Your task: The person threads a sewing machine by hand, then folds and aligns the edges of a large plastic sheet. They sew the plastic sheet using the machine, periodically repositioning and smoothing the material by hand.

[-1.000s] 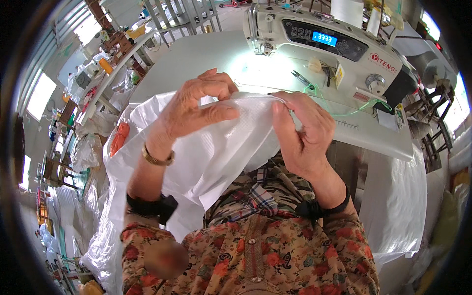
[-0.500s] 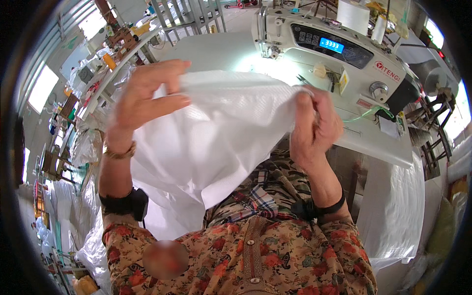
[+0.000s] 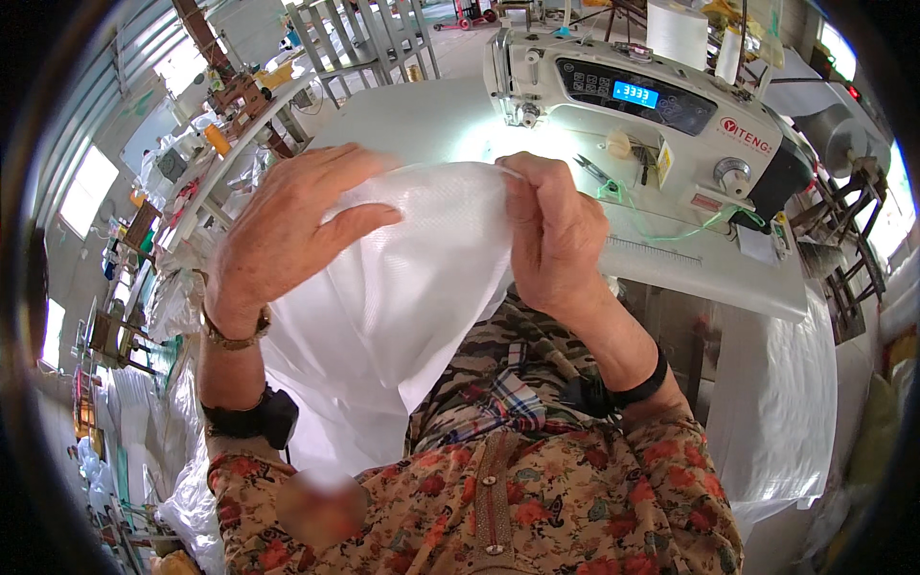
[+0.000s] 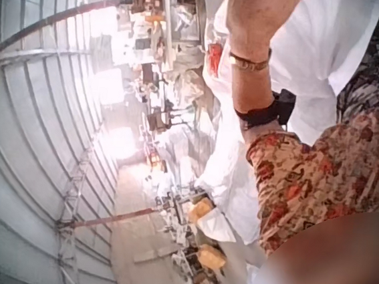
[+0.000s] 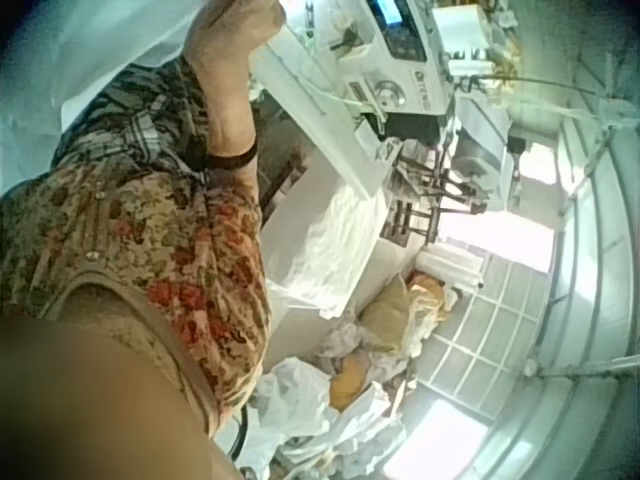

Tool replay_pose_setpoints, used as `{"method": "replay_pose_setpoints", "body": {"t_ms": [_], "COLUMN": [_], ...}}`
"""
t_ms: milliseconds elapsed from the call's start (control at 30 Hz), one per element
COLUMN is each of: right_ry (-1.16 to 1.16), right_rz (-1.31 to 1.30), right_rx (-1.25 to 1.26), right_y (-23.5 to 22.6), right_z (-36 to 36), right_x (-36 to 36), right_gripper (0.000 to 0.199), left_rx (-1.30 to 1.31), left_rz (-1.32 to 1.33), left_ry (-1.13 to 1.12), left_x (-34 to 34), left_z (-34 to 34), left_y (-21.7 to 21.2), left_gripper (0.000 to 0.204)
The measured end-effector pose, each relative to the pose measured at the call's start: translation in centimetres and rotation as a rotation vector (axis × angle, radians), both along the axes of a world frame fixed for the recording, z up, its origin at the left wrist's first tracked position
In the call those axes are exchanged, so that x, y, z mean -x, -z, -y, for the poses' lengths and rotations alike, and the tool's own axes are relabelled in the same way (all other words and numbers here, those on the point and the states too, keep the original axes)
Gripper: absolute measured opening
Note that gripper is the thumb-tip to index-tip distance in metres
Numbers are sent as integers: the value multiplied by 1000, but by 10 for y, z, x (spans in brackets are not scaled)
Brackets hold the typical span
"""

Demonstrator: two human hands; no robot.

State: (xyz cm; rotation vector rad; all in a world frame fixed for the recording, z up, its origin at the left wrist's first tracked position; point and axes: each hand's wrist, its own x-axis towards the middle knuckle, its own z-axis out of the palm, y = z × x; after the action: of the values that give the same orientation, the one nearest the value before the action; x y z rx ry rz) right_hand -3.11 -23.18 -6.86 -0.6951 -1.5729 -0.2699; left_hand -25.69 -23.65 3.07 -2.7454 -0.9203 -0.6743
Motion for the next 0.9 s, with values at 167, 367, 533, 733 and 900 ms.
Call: {"method": "replay_pose_setpoints", "body": {"t_ms": [167,367,533,733,900], "right_ry": [-61,-189,-480,-368,-444], "right_rz": [79,46,-181,48,123], "right_rx": [-83,-75,214,525,705], "right_y": [-12,-14,30,103,121], "right_z": [6,-3,-13,-31,-33], "right_x": [13,16,29,35,27], "right_gripper": [17,19,33,38,35], "left_rx": [-29,148,30,-77,-189], "left_rz": [138,157,296,425,454], "left_ry": [123,132,38,49,-77], "left_x": [-38,-34,-18,11,17], "left_z": [1,-8,-21,-48,-58], "left_y": [1,-5,-8,-10,-28], "left_gripper": [25,22,10,13,21]}}
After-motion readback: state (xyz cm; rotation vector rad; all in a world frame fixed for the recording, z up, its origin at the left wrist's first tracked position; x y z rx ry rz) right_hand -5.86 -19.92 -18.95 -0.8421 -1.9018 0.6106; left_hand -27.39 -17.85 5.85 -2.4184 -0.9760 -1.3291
